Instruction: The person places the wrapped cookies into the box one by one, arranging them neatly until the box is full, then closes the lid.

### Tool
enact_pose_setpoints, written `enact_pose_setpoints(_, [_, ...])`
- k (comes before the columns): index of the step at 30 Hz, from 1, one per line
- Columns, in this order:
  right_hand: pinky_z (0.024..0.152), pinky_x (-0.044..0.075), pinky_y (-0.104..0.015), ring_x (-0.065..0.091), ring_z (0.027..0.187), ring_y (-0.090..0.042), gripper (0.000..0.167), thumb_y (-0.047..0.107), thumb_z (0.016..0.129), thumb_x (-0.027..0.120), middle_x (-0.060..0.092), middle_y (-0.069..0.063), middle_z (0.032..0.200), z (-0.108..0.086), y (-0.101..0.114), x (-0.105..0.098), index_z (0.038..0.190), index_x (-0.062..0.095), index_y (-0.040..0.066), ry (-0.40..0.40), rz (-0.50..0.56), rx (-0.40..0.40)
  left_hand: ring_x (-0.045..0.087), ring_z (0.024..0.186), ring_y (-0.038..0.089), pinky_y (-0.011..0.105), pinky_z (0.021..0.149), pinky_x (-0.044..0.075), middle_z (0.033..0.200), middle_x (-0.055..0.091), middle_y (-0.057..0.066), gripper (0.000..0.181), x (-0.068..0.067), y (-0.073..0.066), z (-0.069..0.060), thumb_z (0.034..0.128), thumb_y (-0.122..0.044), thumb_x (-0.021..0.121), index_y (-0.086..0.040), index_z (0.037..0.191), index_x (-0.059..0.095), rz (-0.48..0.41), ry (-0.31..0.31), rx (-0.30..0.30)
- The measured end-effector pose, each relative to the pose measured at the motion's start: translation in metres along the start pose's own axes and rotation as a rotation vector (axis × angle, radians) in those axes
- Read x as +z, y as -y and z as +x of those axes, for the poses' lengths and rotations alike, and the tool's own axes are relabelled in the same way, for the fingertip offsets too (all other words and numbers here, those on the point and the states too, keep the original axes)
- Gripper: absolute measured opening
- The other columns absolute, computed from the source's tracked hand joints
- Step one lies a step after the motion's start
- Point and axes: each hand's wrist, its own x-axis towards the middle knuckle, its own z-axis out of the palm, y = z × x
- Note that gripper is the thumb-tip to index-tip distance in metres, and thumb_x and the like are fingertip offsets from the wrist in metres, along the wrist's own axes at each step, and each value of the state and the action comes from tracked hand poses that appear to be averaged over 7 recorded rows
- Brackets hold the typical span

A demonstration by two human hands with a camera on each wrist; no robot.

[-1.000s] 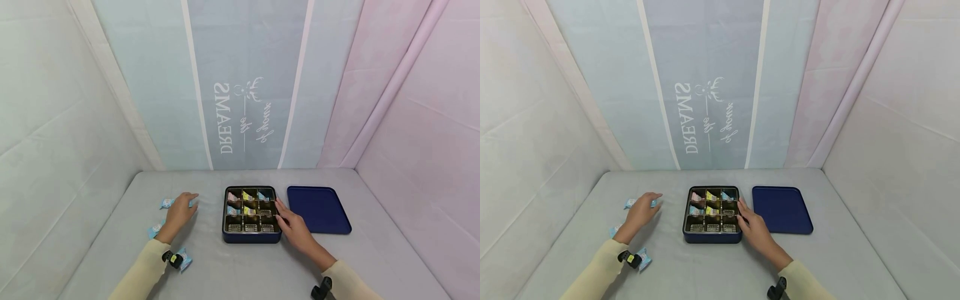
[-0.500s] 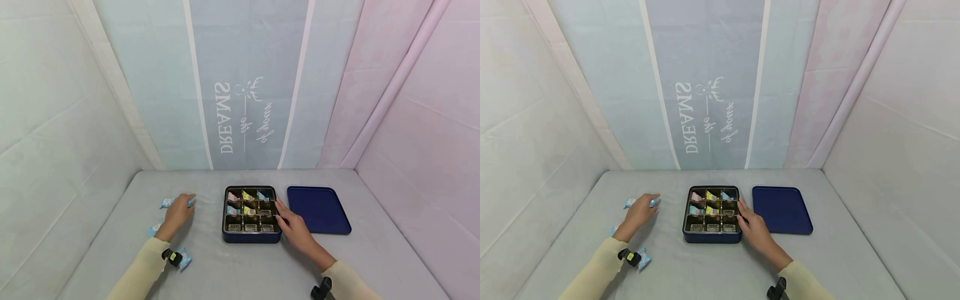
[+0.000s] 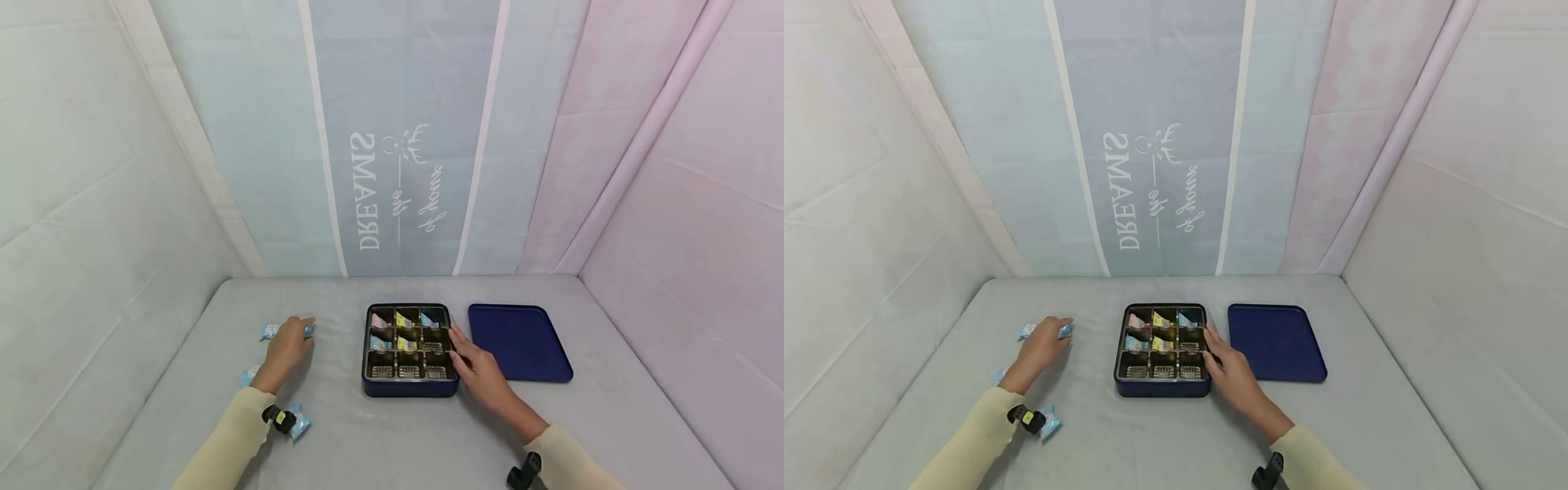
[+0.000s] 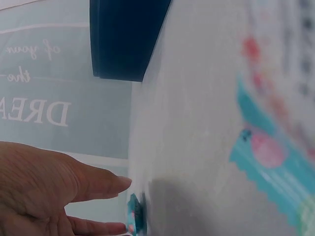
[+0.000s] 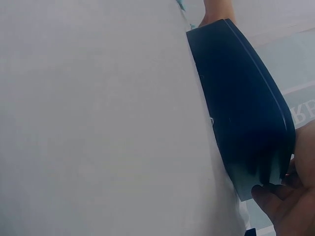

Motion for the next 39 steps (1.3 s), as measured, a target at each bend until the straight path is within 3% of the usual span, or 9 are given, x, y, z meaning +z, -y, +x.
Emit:
enact_pose_setpoints(4, [0.102, 0.048, -0.048, 0.041, 0.141, -0.03, 0.05, 0.012, 0.104, 0.06, 0.036, -0.013, 0.16, 0.0005, -0.0012, 0.001, 0.15, 0.046, -0.001, -0.001, -0.003, -0.003, 0.061, 0.097, 0.031, 0.044, 0.075, 0.056, 0.116, 0.062, 0.022, 0.045, 0.0019, 0.0021, 0.0018, 0.0908, -0.007, 0.075, 0.003, 0.133, 0.064, 0.011, 0.008, 0.004])
enact_pose_setpoints(12, [0.1, 0.05, -0.048, 0.041, 0.141, -0.03, 0.05, 0.012, 0.104, 0.06, 0.033, -0.006, 0.16, 0.0018, -0.0024, 0.002, 0.15, 0.046, -0.001, -0.005, -0.007, -0.005, 0.062, 0.104, 0.032, 0.045, 0.086, 0.056, 0.113, 0.063, 0.019, 0.033, 0.0049, 0.0042, 0.0044, 0.0904, -0.004, 0.074, 0.006, 0.121, 0.07, 0.01, -0.004, 0.037])
enact_pose_setpoints(21, [0.101, 0.049, -0.048, 0.04, 0.142, -0.03, 0.051, 0.013, 0.104, 0.06, 0.032, -0.006, 0.16, 0.0003, -0.0052, 0.0042, 0.15, 0.045, 0.0, 0.003, -0.005, -0.002, 0.061, 0.102, 0.032, 0.045, 0.087, 0.055, 0.11, 0.061, 0.017, 0.019, 0.0067, 0.0051, 0.0026, 0.0885, -0.001, 0.074, 0.003, 0.107, 0.076, -0.021, -0.006, 0.022])
enact_pose_setpoints(26, [0.103, 0.048, -0.048, 0.04, 0.142, -0.028, 0.05, 0.015, 0.104, 0.06, 0.033, -0.005, 0.16, 0.0001, -0.007, 0.0063, 0.15, 0.046, 0.0, 0.003, -0.002, 0.001, 0.061, 0.095, 0.03, 0.045, 0.081, 0.056, 0.109, 0.059, 0.018, 0.014, 0.0078, 0.0054, 0.0014, 0.0875, 0.0, 0.075, 0.001, 0.101, 0.077, -0.044, -0.014, 0.02])
enact_pose_setpoints(35, [0.101, 0.049, -0.048, 0.041, 0.142, -0.031, 0.05, 0.012, 0.104, 0.059, 0.034, -0.011, 0.16, 0.001, -0.0046, 0.004, 0.15, 0.045, -0.002, 0.001, -0.006, -0.008, 0.06, 0.089, 0.028, 0.045, 0.079, 0.055, 0.1, 0.06, 0.015, 0.009, 0.0068, 0.0058, -0.0013, 0.086, 0.004, 0.075, -0.002, 0.092, 0.078, -0.057, -0.05, 0.049])
enact_pose_setpoints(39, [0.091, 0.055, -0.044, 0.042, 0.141, -0.032, 0.05, 0.011, 0.104, 0.06, 0.036, -0.014, 0.16, 0.0007, -0.0028, 0.0025, 0.149, 0.046, -0.002, 0.001, -0.011, -0.01, 0.059, 0.087, 0.028, 0.045, 0.078, 0.055, 0.098, 0.062, 0.015, 0.012, 0.0052, 0.0063, -0.0043, 0.0836, 0.005, 0.077, -0.004, 0.091, 0.077, -0.061, -0.038, 0.05])
